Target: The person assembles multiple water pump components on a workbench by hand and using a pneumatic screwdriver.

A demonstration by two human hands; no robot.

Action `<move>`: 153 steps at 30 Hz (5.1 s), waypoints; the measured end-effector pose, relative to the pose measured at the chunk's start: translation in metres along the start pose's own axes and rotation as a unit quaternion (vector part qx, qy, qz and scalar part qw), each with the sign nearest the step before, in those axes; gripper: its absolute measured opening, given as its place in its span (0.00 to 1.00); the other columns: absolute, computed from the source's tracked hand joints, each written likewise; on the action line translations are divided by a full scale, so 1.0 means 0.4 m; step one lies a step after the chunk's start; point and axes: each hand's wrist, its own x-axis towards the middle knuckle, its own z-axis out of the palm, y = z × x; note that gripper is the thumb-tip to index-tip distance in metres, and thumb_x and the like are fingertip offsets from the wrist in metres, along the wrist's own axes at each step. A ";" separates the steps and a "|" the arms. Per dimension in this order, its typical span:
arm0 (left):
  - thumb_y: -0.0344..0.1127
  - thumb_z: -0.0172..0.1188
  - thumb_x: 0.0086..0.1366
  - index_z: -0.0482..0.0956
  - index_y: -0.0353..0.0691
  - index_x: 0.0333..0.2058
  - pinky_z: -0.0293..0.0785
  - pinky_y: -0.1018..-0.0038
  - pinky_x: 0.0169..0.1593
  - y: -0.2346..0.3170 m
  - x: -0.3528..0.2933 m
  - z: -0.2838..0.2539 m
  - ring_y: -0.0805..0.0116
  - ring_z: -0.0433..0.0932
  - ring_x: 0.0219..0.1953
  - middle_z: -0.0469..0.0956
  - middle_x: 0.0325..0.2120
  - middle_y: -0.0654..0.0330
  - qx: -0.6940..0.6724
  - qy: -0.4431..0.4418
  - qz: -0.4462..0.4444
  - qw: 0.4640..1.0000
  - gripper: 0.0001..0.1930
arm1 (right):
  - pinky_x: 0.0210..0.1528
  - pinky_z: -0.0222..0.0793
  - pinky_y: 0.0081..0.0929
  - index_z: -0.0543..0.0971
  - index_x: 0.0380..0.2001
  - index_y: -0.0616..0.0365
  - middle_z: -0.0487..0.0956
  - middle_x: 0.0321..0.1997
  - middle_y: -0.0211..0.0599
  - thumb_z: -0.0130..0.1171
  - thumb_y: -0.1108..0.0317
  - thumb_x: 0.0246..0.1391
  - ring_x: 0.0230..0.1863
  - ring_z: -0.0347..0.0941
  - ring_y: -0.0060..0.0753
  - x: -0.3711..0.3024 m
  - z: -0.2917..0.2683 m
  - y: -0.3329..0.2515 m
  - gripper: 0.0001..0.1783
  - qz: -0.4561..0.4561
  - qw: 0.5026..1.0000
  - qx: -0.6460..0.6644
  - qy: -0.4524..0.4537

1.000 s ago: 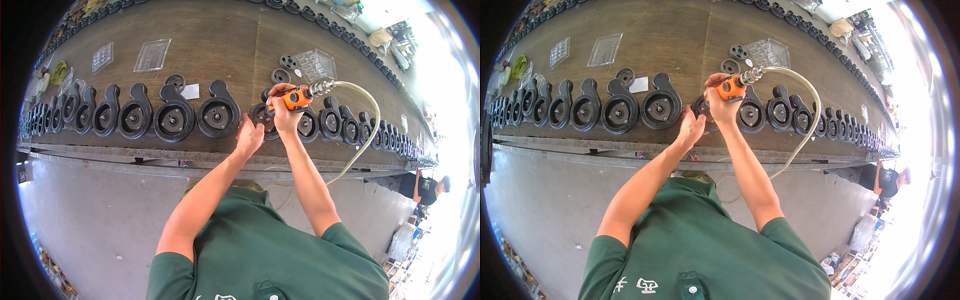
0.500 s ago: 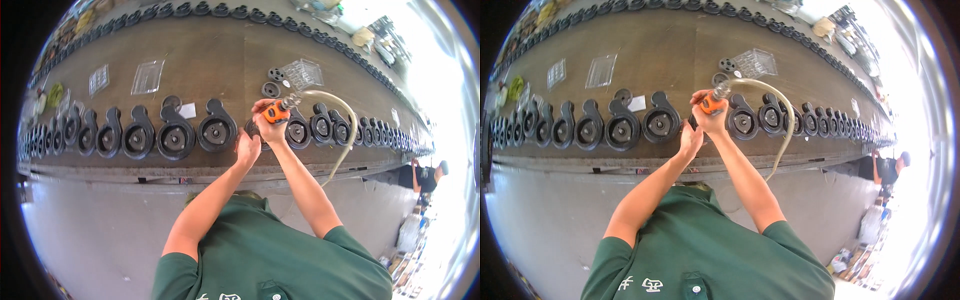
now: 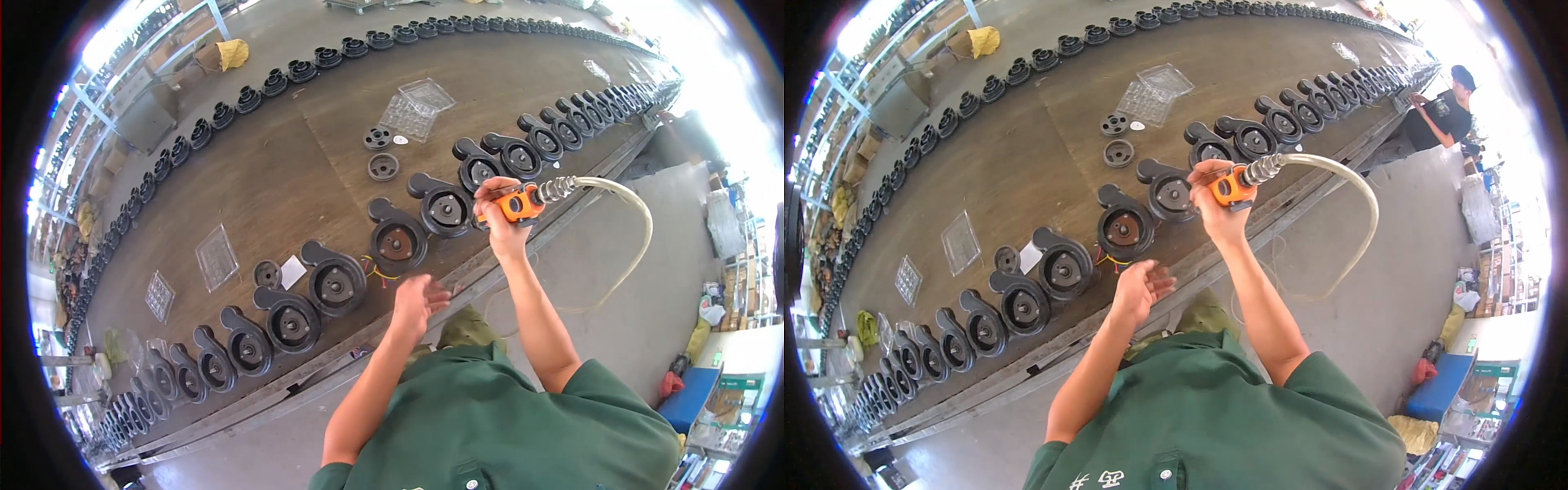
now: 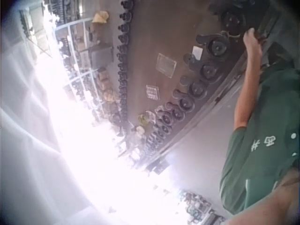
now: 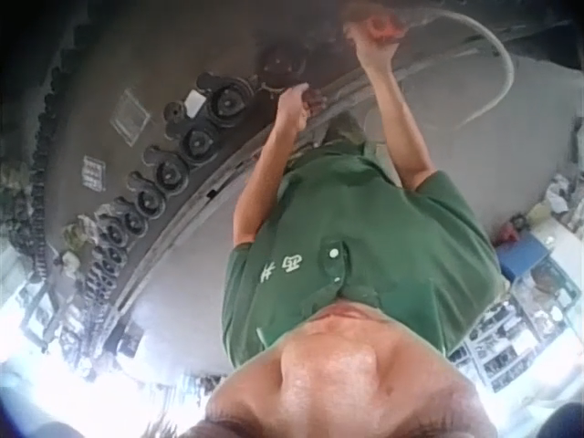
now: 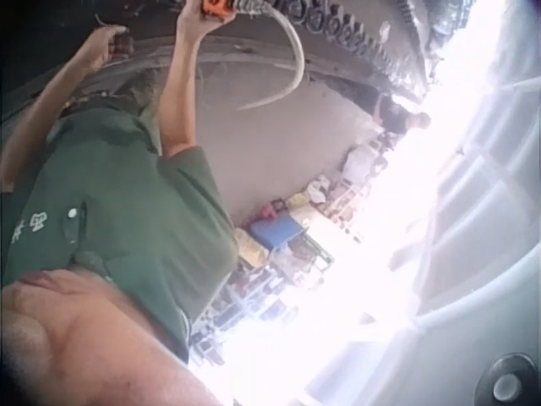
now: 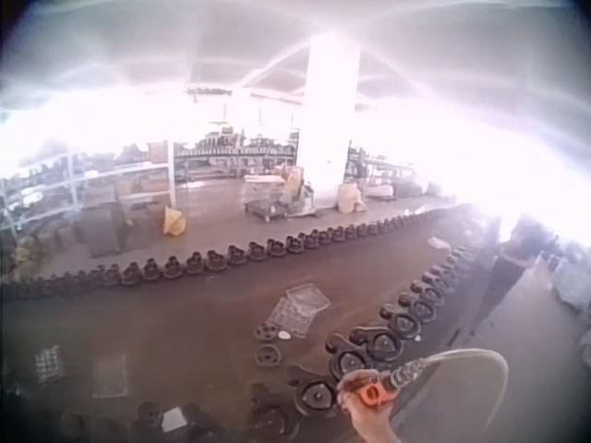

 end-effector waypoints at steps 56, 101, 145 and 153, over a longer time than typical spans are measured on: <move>0.55 0.74 0.49 0.88 0.53 0.43 0.68 0.55 0.53 0.205 0.148 0.303 0.55 0.74 0.51 0.82 0.37 0.57 0.813 0.201 0.271 0.474 0.24 | 0.32 0.75 0.19 0.78 0.38 0.65 0.81 0.31 0.34 0.59 0.86 0.45 0.31 0.78 0.20 0.249 -0.031 0.222 0.14 0.117 0.978 0.085 -0.148; 0.55 0.75 0.47 0.88 0.51 0.37 0.68 0.55 0.52 0.193 0.154 0.277 0.56 0.75 0.51 0.82 0.35 0.61 0.789 0.221 0.294 0.492 0.21 | 0.28 0.73 0.18 0.77 0.39 0.65 0.80 0.31 0.35 0.58 0.85 0.47 0.26 0.76 0.22 0.215 -0.056 0.176 0.13 0.153 0.963 0.077 -0.208; 0.54 0.76 0.45 0.87 0.47 0.31 0.65 0.59 0.52 0.179 0.162 0.265 0.61 0.76 0.48 0.83 0.33 0.62 0.764 0.240 0.335 0.496 0.20 | 0.26 0.72 0.18 0.76 0.40 0.66 0.80 0.30 0.38 0.57 0.85 0.47 0.25 0.76 0.22 0.180 -0.097 0.172 0.14 0.159 0.959 0.089 -0.217; 0.53 0.77 0.44 0.87 0.47 0.31 0.65 0.59 0.52 0.177 0.165 0.260 0.61 0.76 0.48 0.83 0.33 0.61 0.761 0.240 0.342 0.496 0.20 | 0.29 0.73 0.18 0.76 0.39 0.65 0.80 0.31 0.36 0.59 0.84 0.47 0.28 0.76 0.21 0.176 -0.097 0.176 0.13 0.143 0.959 0.085 -0.230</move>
